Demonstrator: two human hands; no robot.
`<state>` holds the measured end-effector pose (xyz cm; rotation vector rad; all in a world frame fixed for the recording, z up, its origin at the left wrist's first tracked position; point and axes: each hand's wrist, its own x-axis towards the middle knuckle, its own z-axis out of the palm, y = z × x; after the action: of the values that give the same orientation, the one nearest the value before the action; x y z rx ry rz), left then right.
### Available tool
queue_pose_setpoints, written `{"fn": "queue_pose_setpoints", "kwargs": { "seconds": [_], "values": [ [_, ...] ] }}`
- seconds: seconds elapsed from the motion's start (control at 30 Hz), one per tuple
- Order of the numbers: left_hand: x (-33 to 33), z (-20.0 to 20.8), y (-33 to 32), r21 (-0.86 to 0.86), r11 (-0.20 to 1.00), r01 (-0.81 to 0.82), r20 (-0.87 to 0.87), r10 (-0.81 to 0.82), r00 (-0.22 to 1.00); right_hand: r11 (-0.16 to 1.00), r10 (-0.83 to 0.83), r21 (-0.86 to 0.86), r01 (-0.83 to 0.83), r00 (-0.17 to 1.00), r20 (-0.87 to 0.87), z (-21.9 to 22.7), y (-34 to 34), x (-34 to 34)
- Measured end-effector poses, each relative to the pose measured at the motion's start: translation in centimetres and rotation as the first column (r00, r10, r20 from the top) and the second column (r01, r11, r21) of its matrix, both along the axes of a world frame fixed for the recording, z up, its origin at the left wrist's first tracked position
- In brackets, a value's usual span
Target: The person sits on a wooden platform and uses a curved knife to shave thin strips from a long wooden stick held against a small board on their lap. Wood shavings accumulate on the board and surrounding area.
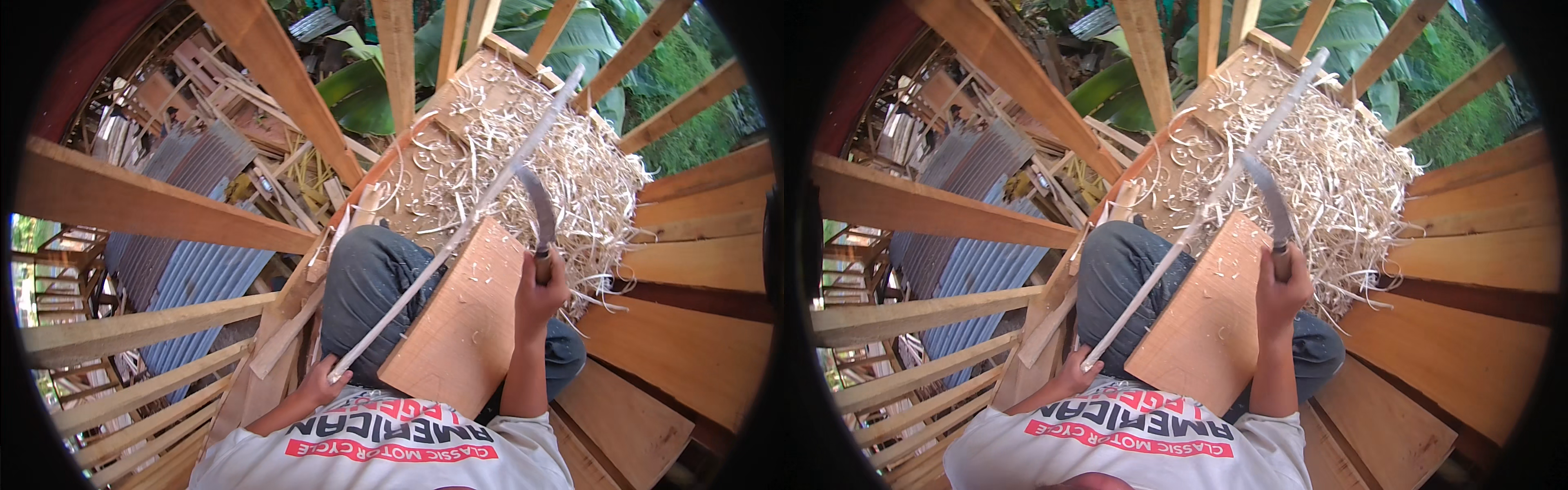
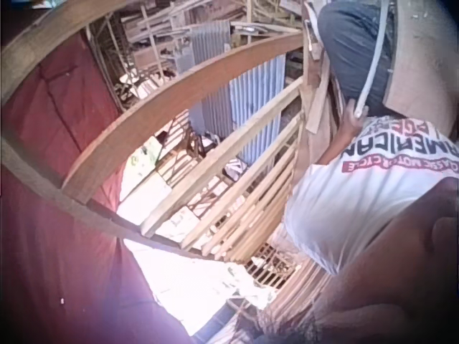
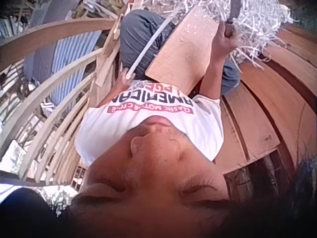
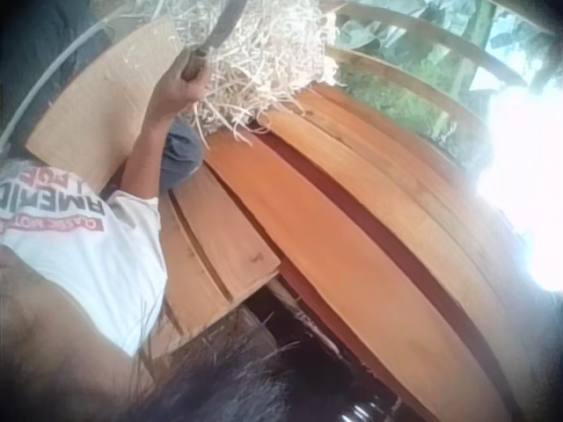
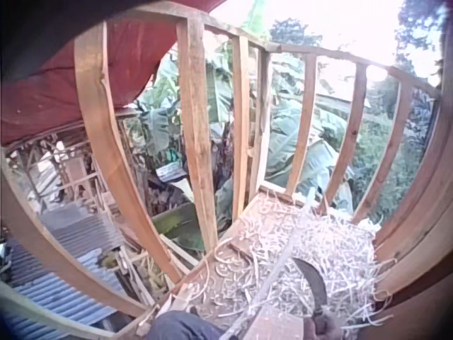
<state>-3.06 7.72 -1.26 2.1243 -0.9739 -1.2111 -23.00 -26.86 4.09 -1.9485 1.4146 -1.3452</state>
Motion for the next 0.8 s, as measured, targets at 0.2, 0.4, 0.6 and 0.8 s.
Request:
{"fn": "queue_pose_setpoints", "kwargs": {
  "seconds": [0.2, 0.4, 0.6, 0.8],
  "values": [
    [0.1, 0.1, -0.7, -0.062, 0.998, 0.031, 0.003, -0.031, 1.0, 0.764, 0.358, 0.457, -0.456, 0.888, 0.287, 3.4, 1.3, -1.8],
    [-0.1, -0.3, -0.2, -0.157, 0.987, 0.029, 0.046, -0.022, 0.999, 0.654, 0.384, 0.596, -0.465, 0.884, 0.268, 3.0, 0.5, -2.1],
    [0.0, -0.2, -0.4, -0.136, 0.99, 0.031, 0.046, -0.025, 0.999, 0.693, 0.468, 0.532, -0.487, 0.865, 0.181, 2.0, 2.3, -0.7],
    [0.0, 0.1, -0.8, -0.101, 0.994, 0.036, 0.017, -0.034, 0.999, 0.458, 0.341, 0.625, -0.632, 0.774, 0.533, 1.4, 2.0, -1.1]
  ]
}}
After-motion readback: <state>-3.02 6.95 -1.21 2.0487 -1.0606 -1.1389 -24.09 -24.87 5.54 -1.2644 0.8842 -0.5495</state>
